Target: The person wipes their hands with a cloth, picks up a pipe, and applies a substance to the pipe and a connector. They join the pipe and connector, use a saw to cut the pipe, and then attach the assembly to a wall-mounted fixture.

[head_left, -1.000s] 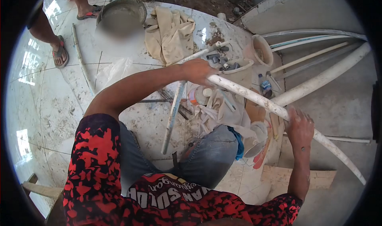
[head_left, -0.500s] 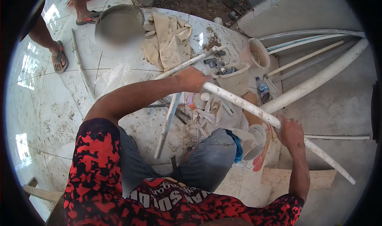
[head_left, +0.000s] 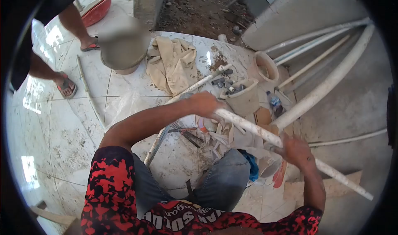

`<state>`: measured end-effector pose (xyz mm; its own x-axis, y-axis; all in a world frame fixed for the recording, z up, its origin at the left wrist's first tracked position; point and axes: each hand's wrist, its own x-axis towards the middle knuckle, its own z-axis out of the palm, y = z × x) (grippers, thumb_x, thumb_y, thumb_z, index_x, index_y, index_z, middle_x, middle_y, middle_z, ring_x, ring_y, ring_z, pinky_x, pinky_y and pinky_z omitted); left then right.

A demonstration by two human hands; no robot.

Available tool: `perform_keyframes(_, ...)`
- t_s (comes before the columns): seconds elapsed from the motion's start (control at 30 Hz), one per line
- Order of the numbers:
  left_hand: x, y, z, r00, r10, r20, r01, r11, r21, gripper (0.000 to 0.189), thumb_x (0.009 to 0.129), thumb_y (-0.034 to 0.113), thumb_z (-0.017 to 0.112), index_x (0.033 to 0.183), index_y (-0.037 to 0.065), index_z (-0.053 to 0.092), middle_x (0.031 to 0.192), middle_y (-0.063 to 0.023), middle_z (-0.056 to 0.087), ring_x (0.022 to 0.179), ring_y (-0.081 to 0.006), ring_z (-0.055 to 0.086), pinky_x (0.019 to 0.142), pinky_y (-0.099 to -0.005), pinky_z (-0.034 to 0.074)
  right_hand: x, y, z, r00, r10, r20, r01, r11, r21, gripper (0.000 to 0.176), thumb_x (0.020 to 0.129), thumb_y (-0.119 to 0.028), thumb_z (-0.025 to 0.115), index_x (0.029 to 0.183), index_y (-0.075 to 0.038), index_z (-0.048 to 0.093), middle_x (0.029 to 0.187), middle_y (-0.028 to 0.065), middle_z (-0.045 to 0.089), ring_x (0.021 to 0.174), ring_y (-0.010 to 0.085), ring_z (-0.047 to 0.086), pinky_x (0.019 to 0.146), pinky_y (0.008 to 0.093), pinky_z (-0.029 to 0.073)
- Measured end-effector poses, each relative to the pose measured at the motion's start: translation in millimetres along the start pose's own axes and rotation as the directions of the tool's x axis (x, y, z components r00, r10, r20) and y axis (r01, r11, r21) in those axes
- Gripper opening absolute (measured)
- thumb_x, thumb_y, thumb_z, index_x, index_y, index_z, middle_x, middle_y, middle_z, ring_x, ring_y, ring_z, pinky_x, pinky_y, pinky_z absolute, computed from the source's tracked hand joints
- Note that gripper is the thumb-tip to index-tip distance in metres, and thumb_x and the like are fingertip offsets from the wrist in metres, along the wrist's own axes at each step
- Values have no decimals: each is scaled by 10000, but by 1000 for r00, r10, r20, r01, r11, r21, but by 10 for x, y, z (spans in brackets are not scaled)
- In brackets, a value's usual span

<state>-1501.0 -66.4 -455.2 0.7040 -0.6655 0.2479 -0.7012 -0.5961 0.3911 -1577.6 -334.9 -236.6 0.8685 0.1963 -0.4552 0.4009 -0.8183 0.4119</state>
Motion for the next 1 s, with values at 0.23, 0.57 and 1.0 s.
perform_keyframes(0.23, -298, -646, 224, 977, -158, 140, 164, 986, -29, 351, 676, 425, 644, 942, 197, 617, 766, -100, 628, 705, -317, 602, 644, -439, 463, 59, 542, 95, 995, -102, 12, 101, 994, 45, 456, 731, -420, 644, 1013, -75, 544, 849, 182, 605, 836, 349, 586, 771, 434, 461)
perform_keyframes(0.57, -424, -843, 78, 962, -239, 129, 241, 971, 3, 266, 616, 270, 661, 825, 106, 642, 753, -151, 629, 718, -351, 596, 674, -427, 478, -101, 1813, 561, 959, 223, -177, -225, 974, 7, 316, 699, -305, 658, 924, -101, 569, 872, 149, 609, 877, 323, 576, 770, 450, 448)
perform_keyframes(1.0, -313, -726, 172, 921, -236, 311, 264, 963, -50, 269, 654, 316, 628, 827, 109, 641, 789, -159, 627, 768, -339, 600, 694, -430, 471, 301, 1148, 1132, 901, -49, -432, 51, 999, -8, 390, 755, -308, 608, 1105, -159, 524, 959, 117, 603, 857, 308, 604, 734, 436, 482)
